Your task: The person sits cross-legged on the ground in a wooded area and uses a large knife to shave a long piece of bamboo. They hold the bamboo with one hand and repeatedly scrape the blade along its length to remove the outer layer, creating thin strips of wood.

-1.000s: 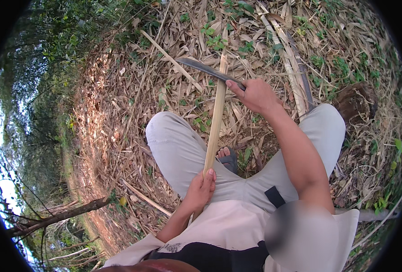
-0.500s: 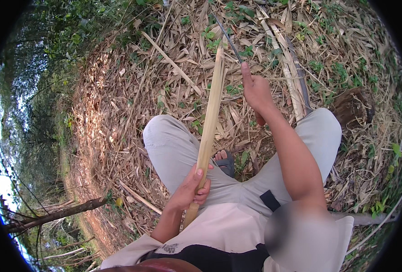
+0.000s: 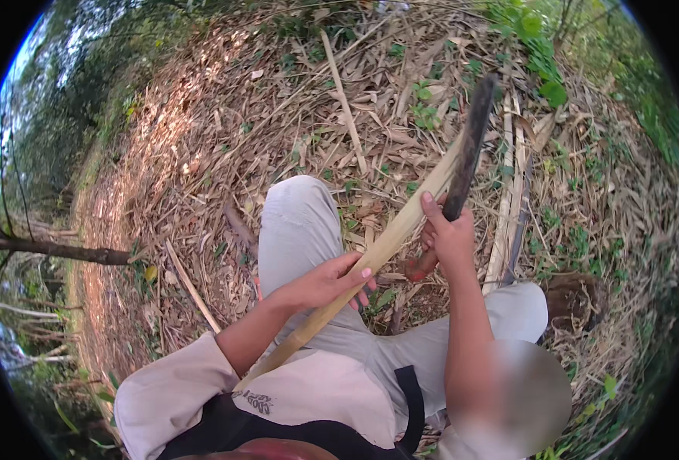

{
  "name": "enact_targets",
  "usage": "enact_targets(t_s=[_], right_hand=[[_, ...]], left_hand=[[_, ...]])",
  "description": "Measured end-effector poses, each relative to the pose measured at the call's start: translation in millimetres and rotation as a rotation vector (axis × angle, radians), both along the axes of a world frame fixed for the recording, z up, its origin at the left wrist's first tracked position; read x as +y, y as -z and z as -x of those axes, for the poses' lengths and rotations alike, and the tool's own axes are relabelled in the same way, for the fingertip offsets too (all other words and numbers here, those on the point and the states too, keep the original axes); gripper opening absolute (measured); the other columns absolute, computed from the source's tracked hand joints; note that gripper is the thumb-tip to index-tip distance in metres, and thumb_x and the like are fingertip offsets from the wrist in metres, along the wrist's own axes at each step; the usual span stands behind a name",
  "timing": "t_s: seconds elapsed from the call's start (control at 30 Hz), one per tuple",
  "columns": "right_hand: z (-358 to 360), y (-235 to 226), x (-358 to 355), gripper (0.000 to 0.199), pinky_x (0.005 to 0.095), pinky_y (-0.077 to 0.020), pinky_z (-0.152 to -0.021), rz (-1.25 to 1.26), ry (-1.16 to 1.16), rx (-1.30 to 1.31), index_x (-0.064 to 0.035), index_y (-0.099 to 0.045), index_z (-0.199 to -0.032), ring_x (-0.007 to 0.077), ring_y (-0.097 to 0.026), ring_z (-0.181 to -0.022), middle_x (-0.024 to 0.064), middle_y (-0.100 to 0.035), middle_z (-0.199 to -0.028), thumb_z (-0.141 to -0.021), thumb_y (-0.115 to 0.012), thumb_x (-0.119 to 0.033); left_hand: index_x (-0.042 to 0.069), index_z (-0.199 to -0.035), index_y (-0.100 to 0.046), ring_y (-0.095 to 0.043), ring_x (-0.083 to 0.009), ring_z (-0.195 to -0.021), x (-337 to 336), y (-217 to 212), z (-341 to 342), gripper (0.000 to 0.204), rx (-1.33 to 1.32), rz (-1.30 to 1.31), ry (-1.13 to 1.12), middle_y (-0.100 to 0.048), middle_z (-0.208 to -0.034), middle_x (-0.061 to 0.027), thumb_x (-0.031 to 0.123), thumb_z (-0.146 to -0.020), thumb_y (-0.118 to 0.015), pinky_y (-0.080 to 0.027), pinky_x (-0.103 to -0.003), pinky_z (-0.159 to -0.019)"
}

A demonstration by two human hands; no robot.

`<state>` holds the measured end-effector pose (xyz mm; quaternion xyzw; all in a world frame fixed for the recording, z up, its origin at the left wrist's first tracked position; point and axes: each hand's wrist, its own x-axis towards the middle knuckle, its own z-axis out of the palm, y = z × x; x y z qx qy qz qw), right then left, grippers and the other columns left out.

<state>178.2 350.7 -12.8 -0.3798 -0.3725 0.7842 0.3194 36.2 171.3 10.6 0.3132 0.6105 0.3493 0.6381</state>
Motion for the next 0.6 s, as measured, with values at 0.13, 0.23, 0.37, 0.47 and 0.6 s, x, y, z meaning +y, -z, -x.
enact_targets(t_s=[0.13, 0.23, 0.37, 0.47, 0.6], right_hand=[[-4, 4, -4, 0.034, 0.0226, -0.0284, -0.038, -0.084, 0.063, -0.066, -0.0120, -0.044, -0.082, 0.0053, -0.033, -0.042, -0.0067, -0.032, -0.054, -0.092, -0.071, -0.030], [-5, 19, -1, 0.036, 0.0228, -0.0277, -0.039, -0.143, 0.133, -0.222, -0.0107, -0.046, -0.083, 0.0054, -0.032, -0.042, -0.0062, -0.033, -0.054, -0.093, -0.069, -0.037], [0, 20, -3, 0.042, 0.0243, -0.0276, -0.040, -0.236, 0.129, -0.395, -0.0098, -0.047, -0.079, 0.0063, -0.035, -0.043, -0.0048, -0.037, -0.054, -0.093, -0.066, -0.045], [5, 17, -4, 0.045, 0.0253, -0.0286, -0.040, -0.274, 0.102, -0.416, -0.0093, -0.047, -0.078, 0.0069, -0.037, -0.044, -0.0042, -0.039, -0.055, -0.093, -0.066, -0.047], [2, 21, 4, 0.047, 0.0256, -0.0304, -0.042, -0.255, 0.097, -0.381, -0.0091, -0.046, -0.075, 0.0074, -0.039, -0.046, -0.0029, -0.040, -0.057, -0.091, -0.067, -0.048]], left_hand=[[0.008, -0.111, -0.046, -0.045, -0.0079, -0.043, 28, 6, 1, 0.038, -0.329, 0.043, 0.088, -0.049, -0.070, -0.0023, 0.045, -0.104, -0.043, -0.040, -0.025, -0.037], [0.010, -0.109, -0.044, -0.037, -0.0058, -0.039, 25, 13, -6, 0.034, -0.358, 0.030, -0.020, -0.043, -0.064, 0.0000, 0.043, -0.104, -0.044, -0.032, -0.024, -0.034], [0.009, -0.108, -0.043, -0.042, -0.0073, -0.042, 23, 11, -10, 0.030, -0.413, 0.002, -0.083, -0.045, -0.067, -0.0009, 0.039, -0.104, -0.045, -0.036, -0.025, -0.036], [0.007, -0.108, -0.042, -0.050, -0.0100, -0.047, 22, 8, -4, 0.028, -0.398, -0.067, -0.092, -0.047, -0.072, -0.0025, 0.034, -0.104, -0.046, -0.044, -0.027, -0.039], [0.004, -0.107, -0.041, -0.058, -0.0139, -0.054, 26, -5, 2, 0.025, -0.271, -0.138, -0.004, -0.050, -0.077, -0.0045, 0.029, -0.104, -0.046, -0.052, -0.029, -0.044]])
